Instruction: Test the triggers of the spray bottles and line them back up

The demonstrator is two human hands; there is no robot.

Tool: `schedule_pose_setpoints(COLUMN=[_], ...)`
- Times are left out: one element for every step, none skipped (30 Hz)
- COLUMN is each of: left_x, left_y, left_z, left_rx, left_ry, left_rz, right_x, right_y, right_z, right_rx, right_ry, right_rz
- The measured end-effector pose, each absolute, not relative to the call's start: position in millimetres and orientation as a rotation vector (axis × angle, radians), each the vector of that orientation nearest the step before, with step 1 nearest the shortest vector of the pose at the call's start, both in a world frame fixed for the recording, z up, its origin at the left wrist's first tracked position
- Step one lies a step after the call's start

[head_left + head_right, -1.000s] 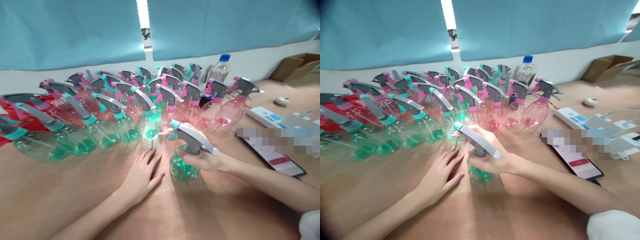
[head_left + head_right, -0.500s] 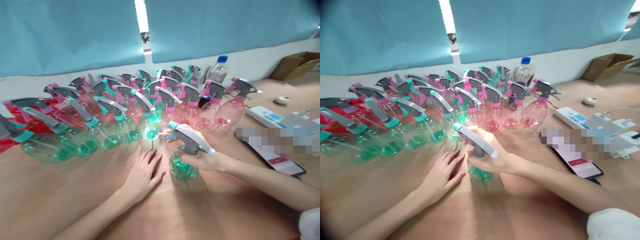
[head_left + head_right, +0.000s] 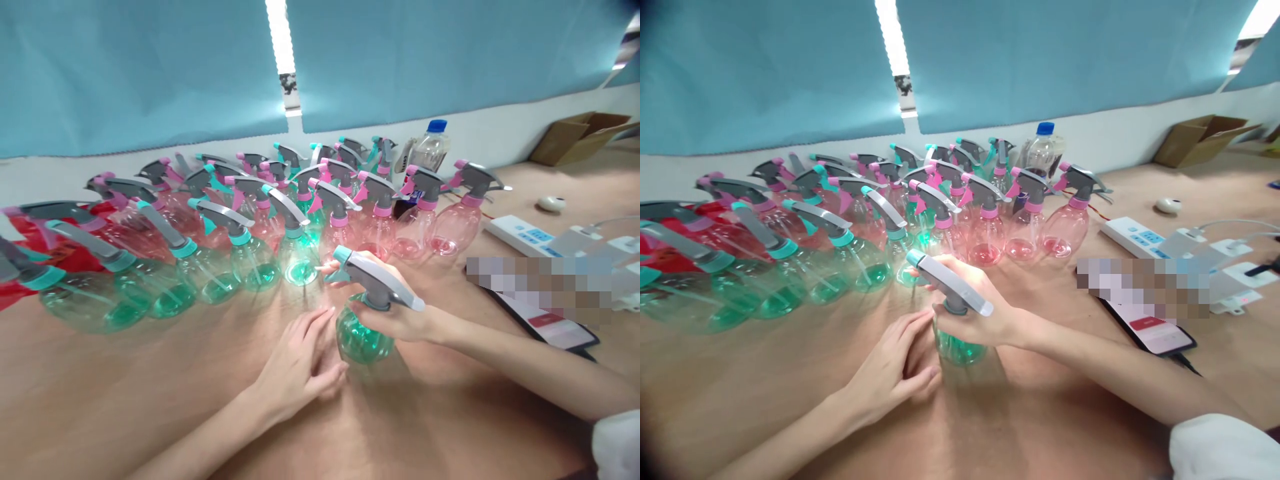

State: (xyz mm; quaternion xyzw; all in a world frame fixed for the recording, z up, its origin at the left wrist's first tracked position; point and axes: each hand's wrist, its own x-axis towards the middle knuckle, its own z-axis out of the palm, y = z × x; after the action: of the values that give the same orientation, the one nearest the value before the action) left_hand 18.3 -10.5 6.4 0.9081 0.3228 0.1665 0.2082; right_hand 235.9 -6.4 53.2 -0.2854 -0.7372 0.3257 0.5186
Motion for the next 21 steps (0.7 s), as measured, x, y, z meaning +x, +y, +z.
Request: schedule_pose_setpoints(left_x=[18.4,18.3,17.7,16.5,14.8,12.2,8.9,4.7,-0.3,-6.1,-12.6,-19.9,-27.9,-36.5,-45.6,-55.0,-64.7,-74.5,-84.3,-94.2,-104.1], left_y=[-12.7,-14.7,-16.5,-18.2,-19.7,-21.1,-22.6,-24.2,-26.1,-28.4,-31.2,-34.6,-38.3,-42.5,-47.0,-51.6,-56.3,-60.7,-65.0,-68.8,-72.4], left_z=[6.3,5.9,5.5,5.1,5.0,5.2,5.9,7.3,9.1,11.4,14.1,16.8,19.5,21.9,24.2,26.1,27.9,29.5,31.1,32.6,34.2], left_rx=[2.489,2.453,2.420,2.387,2.354,2.322,2.291,2.262,2.234,2.206,2.181,2.161,2.148,2.143,2.147,2.159,2.177,2.210,2.252,2.299,2.337], left_ry=[0.899,0.898,0.899,0.900,0.903,0.910,0.920,0.927,0.931,0.930,0.931,0.943,0.967,1.007,1.058,1.117,1.183,1.264,1.357,1.451,1.540], left_rz=[0.476,0.490,0.507,0.526,0.549,0.572,0.598,0.623,0.654,0.687,0.723,0.757,0.794,0.829,0.867,0.904,0.943,0.962,0.960,0.932,0.896], right_x=[234.1,231.7,228.4,224.3,219.2,213.2,206.2,198.3,189.4,179.7,169.2,157.8,145.8,133.1,119.8,106.0,91.8,77.3,62.7,48.2,33.8], right_y=[-6.7,-7.1,-7.5,-7.8,-8.0,-8.1,-7.9,-7.6,-7.1,-6.5,-5.9,-5.3,-4.8,-4.7,-4.8,-5.2,-6.0,-7.1,-8.3,-9.5,-10.5], right_z=[52.8,52.6,52.3,52.1,51.8,51.4,51.1,50.8,50.5,50.4,50.4,50.8,51.4,52.5,53.9,55.7,57.8,60.3,63.0,65.8,68.5], right_rx=[-0.689,-0.699,-0.711,-0.718,-0.717,-0.710,-0.699,-0.694,-0.690,-0.692,-0.695,-0.697,-0.697,-0.693,-0.688,-0.684,-0.673,-0.663,-0.653,-0.644,-0.636], right_ry=[-1.768,-1.773,-1.783,-1.789,-1.788,-1.777,-1.764,-1.756,-1.751,-1.751,-1.755,-1.764,-1.773,-1.785,-1.802,-1.820,-1.838,-1.854,-1.872,-1.896,-1.919], right_rz=[0.771,0.764,0.758,0.749,0.742,0.747,0.759,0.778,0.795,0.805,0.802,0.790,0.777,0.769,0.765,0.767,0.769,0.773,0.781,0.802,0.828])
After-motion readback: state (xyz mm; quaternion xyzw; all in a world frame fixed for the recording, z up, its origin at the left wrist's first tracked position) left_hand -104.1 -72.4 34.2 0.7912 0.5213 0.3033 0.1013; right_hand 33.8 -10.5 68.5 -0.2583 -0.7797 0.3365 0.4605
